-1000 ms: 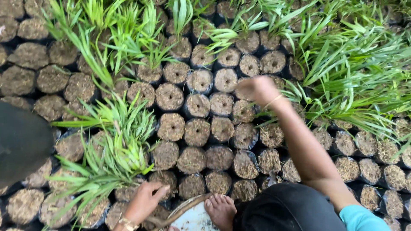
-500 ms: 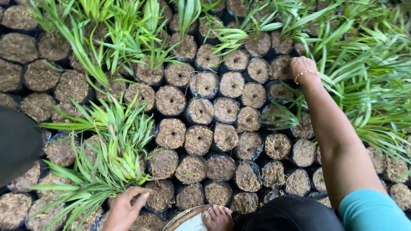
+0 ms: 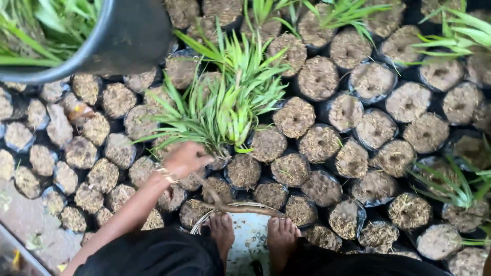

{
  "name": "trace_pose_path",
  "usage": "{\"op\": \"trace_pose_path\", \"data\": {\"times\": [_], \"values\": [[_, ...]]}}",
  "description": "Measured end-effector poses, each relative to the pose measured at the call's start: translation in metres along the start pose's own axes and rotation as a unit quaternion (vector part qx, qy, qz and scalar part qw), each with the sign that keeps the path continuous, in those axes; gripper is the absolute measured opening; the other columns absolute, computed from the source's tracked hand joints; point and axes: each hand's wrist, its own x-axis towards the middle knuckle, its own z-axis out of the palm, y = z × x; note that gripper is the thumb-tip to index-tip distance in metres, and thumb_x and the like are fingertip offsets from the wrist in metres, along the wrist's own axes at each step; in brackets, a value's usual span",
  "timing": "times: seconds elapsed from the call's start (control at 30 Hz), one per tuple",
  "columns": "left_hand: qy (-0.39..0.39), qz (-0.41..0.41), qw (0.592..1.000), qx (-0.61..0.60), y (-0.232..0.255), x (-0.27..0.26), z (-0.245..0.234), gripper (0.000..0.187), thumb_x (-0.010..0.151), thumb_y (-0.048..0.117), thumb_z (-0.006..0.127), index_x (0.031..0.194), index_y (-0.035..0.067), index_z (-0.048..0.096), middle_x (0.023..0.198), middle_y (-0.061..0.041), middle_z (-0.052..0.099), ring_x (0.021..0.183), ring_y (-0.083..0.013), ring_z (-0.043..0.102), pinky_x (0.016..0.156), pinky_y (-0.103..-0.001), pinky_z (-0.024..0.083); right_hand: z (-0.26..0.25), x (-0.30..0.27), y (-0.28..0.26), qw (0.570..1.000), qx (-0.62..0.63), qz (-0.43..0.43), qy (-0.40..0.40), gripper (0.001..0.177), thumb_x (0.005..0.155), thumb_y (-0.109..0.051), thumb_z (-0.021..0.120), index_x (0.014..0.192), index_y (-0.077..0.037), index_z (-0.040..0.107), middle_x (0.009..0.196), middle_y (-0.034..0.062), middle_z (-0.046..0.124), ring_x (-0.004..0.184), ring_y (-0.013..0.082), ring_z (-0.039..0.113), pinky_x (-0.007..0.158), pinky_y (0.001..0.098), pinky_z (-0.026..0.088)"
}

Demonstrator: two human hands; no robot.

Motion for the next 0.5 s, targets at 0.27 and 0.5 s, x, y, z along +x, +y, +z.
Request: {"op": "trace_pose_path", "data": {"times": [0.27, 0.5], "values": [[0.134, -0.043, 0.988, -0.071, -0.006, 0.051, 0.066, 0.055, 0.087, 0.061, 0.060, 0.086, 0.009, 0.077, 0.088, -0.018, 0.076, 0.099, -0.0413, 0.072, 0.084, -0.051, 0.057, -0.012, 0.014, -0.009, 0.995, -0.027, 0.006, 0.098, 0.017, 0.094, -0.016, 0.054, 0.089, -0.012, 0.070, 0.092, 0.0108, 0.070, 0.089, 0.0333, 0.066, 0.071, 0.0458, 0.048], [0.098, -0.010, 0.978, -0.185, -0.007, 0.024, 0.022, 0.031, 0.083, 0.045, 0.064, 0.079, 0.016, 0.072, 0.053, -0.001, 0.069, 0.050, -0.0176, 0.072, 0.063, -0.031, 0.059, 0.003, 0.006, 0.000, 0.994, -0.027, -0.011, 0.105, 0.017, 0.092, -0.015, 0.055, 0.089, -0.011, 0.071, 0.090, 0.0105, 0.071, 0.084, 0.0352, 0.068, 0.069, 0.0466, 0.051]]}}
